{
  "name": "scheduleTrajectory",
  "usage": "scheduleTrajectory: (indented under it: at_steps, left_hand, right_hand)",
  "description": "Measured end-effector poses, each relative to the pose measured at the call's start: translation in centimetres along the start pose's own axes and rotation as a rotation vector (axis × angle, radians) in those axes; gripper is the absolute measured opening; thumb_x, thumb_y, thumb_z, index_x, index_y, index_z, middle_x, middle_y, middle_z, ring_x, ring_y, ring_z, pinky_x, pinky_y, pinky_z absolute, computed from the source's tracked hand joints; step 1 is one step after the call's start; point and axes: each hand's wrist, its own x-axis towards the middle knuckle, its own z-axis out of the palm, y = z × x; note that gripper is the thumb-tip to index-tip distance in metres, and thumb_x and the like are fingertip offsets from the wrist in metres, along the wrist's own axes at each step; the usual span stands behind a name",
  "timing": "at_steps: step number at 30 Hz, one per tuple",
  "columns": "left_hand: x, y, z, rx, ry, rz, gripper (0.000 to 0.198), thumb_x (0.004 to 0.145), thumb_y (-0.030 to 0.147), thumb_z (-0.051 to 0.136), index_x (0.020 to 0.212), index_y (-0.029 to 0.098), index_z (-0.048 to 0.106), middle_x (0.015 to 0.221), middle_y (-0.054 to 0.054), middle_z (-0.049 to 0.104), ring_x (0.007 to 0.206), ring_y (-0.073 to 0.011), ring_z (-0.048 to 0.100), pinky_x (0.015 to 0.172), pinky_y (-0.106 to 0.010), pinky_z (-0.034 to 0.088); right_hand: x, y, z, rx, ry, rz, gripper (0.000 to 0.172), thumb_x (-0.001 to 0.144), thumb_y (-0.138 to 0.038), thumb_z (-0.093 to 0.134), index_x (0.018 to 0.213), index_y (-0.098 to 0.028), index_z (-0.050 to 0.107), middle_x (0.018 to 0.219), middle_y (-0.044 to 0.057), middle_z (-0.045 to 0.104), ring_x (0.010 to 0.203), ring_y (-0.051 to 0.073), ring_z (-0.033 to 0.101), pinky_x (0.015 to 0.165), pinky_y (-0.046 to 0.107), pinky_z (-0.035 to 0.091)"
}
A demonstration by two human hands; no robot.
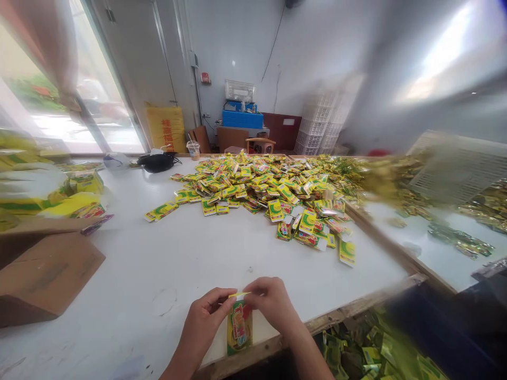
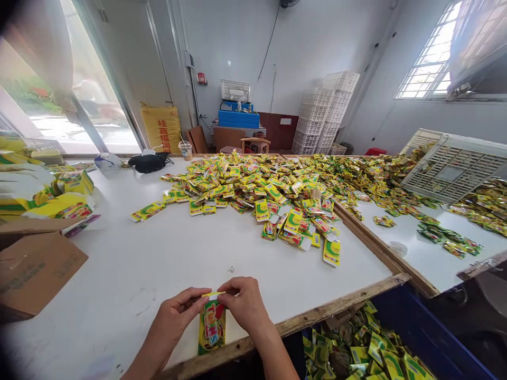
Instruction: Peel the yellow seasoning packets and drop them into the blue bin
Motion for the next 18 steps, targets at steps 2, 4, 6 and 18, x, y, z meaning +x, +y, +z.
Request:
scheduleTrajectory:
  at_steps: [2,4,6,18]
  left_hand:
    - [0.0,0.0,-0.1,0.023,-0.02,0.064,0.026,0.08,0.039,0.069,0.101,0.024,0.076,0.094,-0.004,0.075,0.089,-0.0228,0.067,0.079,-0.029,0.053]
    - [0.0,0.2,-0.2,0.04,-0.039,0.076,0.025,0.081,0.039,0.068,0.1,0.024,0.075,0.09,-0.004,0.075,0.086,-0.0221,0.066,0.076,-0.028,0.053]
    - [0.2,0.5,-0.4,0.06,-0.089,0.052,0.026,0.082,0.04,0.067,0.099,0.022,0.075,0.088,-0.004,0.074,0.082,-0.0217,0.066,0.073,-0.028,0.053]
    - [-0.1,-0.4,-1.1,0.178,-0.063,0.155,0.025,0.079,0.044,0.068,0.091,0.024,0.077,0.096,-0.005,0.075,0.09,-0.0238,0.068,0.077,-0.026,0.056]
  right_hand:
    - [0.1,-0.2,-0.1,0.036,-0.021,0.042,0.012,0.07,-0.018,0.068,0.077,-0.016,0.077,0.063,0.002,0.071,0.061,0.018,0.066,0.059,0.027,0.053]
    - [0.5,-0.5,-0.1,0.051,-0.051,0.074,0.011,0.068,-0.017,0.068,0.074,-0.015,0.077,0.06,0.002,0.07,0.059,0.018,0.066,0.057,0.026,0.053]
    - [0.9,-0.6,-0.1,0.04,-0.078,0.096,0.01,0.065,-0.014,0.068,0.07,-0.014,0.076,0.057,0.002,0.069,0.056,0.017,0.065,0.054,0.025,0.052]
    - [0.6,-1.0,-0.1,-0.122,-0.104,-0.043,0.012,0.062,-0.015,0.081,0.071,-0.021,0.077,0.063,-0.002,0.068,0.063,0.015,0.061,0.058,0.022,0.044]
